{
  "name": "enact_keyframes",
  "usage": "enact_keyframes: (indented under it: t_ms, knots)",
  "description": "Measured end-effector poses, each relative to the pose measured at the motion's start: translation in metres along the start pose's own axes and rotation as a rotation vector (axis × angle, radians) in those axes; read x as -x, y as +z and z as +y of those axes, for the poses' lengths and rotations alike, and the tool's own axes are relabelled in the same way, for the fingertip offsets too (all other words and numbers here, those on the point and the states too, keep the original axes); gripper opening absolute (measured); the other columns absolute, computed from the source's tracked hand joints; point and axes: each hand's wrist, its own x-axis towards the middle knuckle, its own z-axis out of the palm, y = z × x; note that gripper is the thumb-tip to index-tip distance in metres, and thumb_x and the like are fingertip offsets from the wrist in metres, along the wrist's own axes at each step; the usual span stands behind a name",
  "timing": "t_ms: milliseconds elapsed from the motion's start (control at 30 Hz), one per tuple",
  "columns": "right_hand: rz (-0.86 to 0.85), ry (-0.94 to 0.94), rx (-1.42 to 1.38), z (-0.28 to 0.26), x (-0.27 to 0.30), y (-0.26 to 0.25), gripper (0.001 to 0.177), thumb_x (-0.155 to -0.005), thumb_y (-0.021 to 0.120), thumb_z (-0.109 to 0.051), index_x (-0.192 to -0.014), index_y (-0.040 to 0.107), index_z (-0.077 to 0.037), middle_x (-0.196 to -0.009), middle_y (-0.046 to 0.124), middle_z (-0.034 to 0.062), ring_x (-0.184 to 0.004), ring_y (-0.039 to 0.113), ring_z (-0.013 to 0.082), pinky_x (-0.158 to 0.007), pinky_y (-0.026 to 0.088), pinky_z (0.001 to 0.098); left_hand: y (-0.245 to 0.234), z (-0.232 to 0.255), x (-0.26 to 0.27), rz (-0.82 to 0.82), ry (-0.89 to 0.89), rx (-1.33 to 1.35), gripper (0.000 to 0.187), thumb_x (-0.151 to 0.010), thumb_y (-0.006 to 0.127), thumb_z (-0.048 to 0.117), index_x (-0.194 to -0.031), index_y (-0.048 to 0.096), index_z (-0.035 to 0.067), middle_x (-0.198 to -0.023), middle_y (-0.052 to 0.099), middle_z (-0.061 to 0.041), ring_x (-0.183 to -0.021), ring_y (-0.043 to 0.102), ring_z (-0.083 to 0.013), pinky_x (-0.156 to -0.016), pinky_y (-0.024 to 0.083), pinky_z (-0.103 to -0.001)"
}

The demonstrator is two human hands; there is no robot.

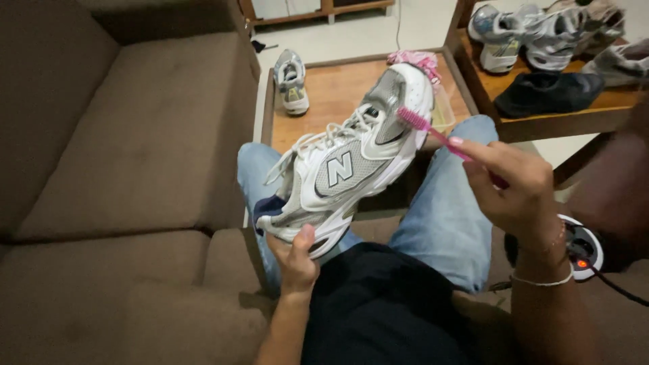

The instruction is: Cleaning a white sneaker by scrubbing it with a toothbrush and cleaning solution.

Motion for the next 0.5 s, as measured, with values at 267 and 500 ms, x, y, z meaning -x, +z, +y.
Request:
enact_keyframes:
  t_ms: [267, 500]
  knots:
    - [-0.125, 0.094, -0.264, 0.006, 0.000, -0.003, 0.033, -0.098, 0.061, -0.002, -0.129, 0.067, -0.008, -0.088, 0.073, 0.0041, -0.055, 0.048, 0.0094, -0.050, 0.037, 0.0244, -0.003, -0.006, 0.000, 0.029, -0.021, 0.024, 0.068, -0.084, 0.064, 0.013, -0.148, 0.044, -0.001, -0.151, 0.051, -0.021, -0.142, 0.051, -0.0380, -0.121, 0.041, -0.048]
    - [-0.026, -0.006, -0.038, -0.001, -0.005, 0.009, 0.033, -0.104, 0.061, 0.002, -0.136, 0.063, -0.001, -0.073, 0.054, 0.0052, -0.056, 0.040, 0.0155, -0.052, 0.035, 0.0302, 0.013, 0.015, -0.010, 0.014, 0.032, 0.030, 0.063, -0.089, 0.060, 0.014, -0.148, 0.046, -0.001, -0.152, 0.052, -0.019, -0.144, 0.050, -0.0385, -0.123, 0.042, -0.049]
